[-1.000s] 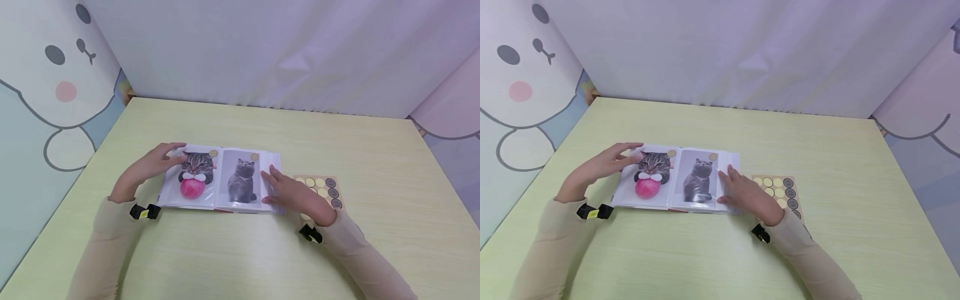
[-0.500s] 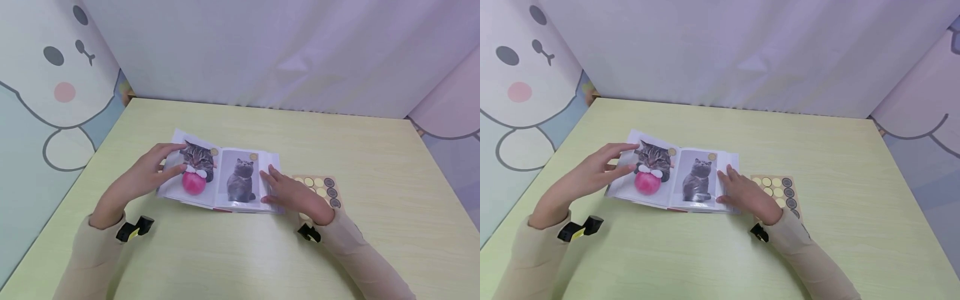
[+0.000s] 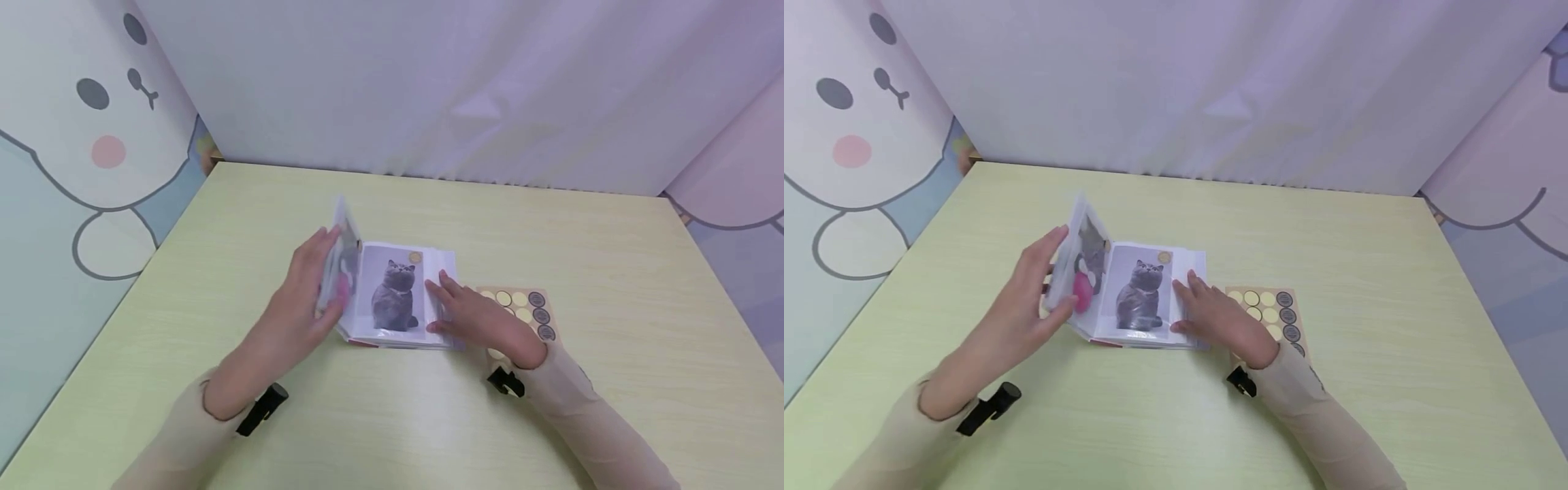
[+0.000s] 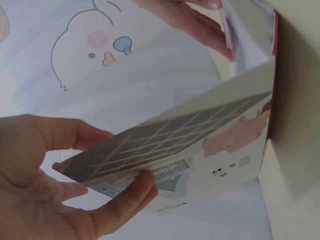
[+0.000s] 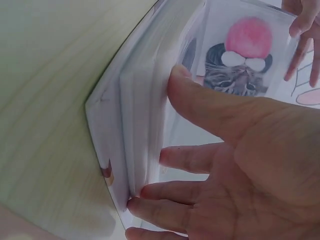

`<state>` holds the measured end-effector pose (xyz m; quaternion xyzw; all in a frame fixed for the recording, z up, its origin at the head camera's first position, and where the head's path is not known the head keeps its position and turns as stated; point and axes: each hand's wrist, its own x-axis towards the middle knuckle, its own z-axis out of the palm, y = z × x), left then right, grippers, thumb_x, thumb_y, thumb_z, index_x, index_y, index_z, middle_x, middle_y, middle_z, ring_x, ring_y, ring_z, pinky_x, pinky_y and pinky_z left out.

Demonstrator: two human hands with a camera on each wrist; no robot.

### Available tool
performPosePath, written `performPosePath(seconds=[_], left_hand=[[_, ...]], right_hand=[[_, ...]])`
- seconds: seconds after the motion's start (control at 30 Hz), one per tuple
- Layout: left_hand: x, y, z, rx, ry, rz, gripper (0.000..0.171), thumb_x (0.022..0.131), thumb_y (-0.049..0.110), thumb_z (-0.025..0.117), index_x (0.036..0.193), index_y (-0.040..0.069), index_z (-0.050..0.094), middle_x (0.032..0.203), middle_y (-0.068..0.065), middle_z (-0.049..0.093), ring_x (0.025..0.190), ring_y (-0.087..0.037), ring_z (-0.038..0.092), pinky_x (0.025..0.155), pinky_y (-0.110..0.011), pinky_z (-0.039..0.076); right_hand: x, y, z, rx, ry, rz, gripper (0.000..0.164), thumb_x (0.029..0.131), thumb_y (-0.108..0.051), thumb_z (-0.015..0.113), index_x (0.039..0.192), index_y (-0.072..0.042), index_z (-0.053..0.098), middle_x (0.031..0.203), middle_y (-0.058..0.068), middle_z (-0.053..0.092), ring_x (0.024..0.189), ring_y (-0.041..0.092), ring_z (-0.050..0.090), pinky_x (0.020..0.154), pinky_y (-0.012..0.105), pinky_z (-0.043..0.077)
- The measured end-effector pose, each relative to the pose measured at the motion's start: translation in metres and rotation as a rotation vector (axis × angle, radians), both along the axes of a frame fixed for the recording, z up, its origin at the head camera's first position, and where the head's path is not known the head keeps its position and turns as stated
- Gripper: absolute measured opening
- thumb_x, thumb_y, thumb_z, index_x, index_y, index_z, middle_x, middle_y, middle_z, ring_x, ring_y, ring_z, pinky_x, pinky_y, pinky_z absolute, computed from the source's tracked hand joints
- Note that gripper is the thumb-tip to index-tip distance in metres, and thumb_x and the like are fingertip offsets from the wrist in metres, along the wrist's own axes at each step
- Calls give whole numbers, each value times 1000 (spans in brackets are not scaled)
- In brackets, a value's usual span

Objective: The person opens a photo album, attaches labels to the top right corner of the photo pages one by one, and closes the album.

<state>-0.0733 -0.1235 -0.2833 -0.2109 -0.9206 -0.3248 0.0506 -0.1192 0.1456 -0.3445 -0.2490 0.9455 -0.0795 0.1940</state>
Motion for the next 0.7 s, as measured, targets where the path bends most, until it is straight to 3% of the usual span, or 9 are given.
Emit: performPosePath(seconds=[0.1, 0.17, 0.33, 0.4, 0.53, 0.7], left_hand=[[-1, 12, -9, 33, -21, -21, 80, 89, 7, 57, 150, 21, 8, 148, -12, 24, 104, -26, 57, 76, -31, 56], [-2, 18, -16, 34, -52, -49, 81, 89, 8, 58, 151, 23, 8, 144, -10, 33, 104, -23, 59, 76, -27, 55], [-6, 36, -32, -59, 23, -116, 85, 85, 15, 66, 150, 25, 13, 140, -11, 42, 116, -27, 54, 89, -37, 52], [-7, 44, -37, -126, 41, -124, 85, 83, 20, 69, 150, 29, 16, 143, -12, 41, 123, -31, 48, 92, -43, 50], [-7, 62, -47, -314, 39, -132, 74, 83, 30, 69, 146, 33, 29, 143, -13, 40, 122, -36, 47, 87, -47, 51], [-9, 82, -59, -584, 62, -106, 61, 83, 47, 64, 138, 34, 43, 141, -9, 44, 117, -37, 48, 96, -59, 39]], right_hand=[[1, 2, -1, -2, 6, -6, 75, 90, -43, 56, 146, -2, 25, 150, 28, 18, 126, 46, 39, 94, 53, 44], [2, 3, -2, -8, 6, -13, 75, 90, -42, 56, 146, -2, 26, 149, 29, 18, 125, 47, 40, 92, 52, 46], [2, 6, -2, -18, -29, -41, 76, 90, -42, 56, 147, -4, 24, 151, 26, 14, 127, 46, 38, 95, 53, 44], [1, 8, -3, -12, -36, -40, 75, 90, -43, 55, 147, -4, 24, 152, 24, 13, 130, 44, 36, 100, 54, 39], [-2, 15, -5, -11, -19, -13, 71, 90, -40, 57, 143, -2, 30, 153, 22, 14, 136, 40, 28, 108, 56, 26], [-7, 28, -8, -44, -8, 10, 66, 90, -32, 60, 142, -1, 33, 154, 17, 14, 138, 42, 19, 109, 60, 21]])
